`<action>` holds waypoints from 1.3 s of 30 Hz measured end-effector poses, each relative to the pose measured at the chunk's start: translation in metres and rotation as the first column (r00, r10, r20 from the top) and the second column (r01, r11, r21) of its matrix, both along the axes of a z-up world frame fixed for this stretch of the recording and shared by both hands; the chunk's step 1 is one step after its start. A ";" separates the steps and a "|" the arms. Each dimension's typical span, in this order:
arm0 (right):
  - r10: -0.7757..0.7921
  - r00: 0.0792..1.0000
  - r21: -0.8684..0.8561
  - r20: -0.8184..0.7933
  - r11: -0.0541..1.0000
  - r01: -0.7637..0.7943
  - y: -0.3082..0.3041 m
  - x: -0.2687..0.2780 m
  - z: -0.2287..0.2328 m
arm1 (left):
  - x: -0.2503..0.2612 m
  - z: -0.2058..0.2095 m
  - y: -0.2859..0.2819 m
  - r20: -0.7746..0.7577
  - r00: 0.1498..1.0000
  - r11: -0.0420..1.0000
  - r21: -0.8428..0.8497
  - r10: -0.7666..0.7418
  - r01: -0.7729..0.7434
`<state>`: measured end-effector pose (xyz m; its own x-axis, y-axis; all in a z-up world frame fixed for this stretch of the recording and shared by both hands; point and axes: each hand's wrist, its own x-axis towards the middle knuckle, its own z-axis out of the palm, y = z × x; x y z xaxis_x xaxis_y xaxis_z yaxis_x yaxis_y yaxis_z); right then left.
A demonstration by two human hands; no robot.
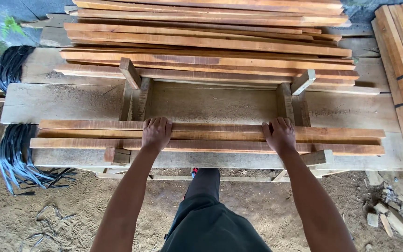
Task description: Organizing wooden planks on a bench and bundling them together using zip ties.
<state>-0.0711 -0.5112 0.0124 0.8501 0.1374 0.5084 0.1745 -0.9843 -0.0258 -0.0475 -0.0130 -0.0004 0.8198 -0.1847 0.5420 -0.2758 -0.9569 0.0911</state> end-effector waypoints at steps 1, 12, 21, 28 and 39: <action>0.005 1.000 0.000 -0.001 1.000 -0.005 0.001 0.000 0.003 | -0.002 0.006 -0.001 -0.001 1.000 1.000 0.000 0.005 -0.005; -0.162 0.501 -0.068 -0.850 0.977 0.202 0.021 0.005 0.116 | 0.002 0.178 0.001 -0.855 0.499 0.989 0.111 0.144 -0.094; -0.274 0.443 -0.144 -0.853 0.941 0.305 -0.017 0.023 0.075 | 0.046 0.047 0.055 -0.828 0.516 0.975 0.210 0.220 -0.078; -0.207 0.853 -0.072 -0.478 0.978 0.197 -0.018 -0.008 0.046 | 0.018 0.010 0.039 -0.544 0.797 0.950 0.002 0.262 -0.311; -0.082 0.996 -0.017 -0.034 0.997 0.082 -0.031 -0.006 0.007 | -0.009 0.022 0.030 -0.123 0.977 0.984 -0.036 0.171 -0.177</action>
<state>-0.0767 -0.5421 0.0190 0.8761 0.0739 0.4764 0.0923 -0.9956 -0.0153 -0.0564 0.0170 0.0213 0.8965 -0.0103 0.4430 -0.0897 -0.9832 0.1588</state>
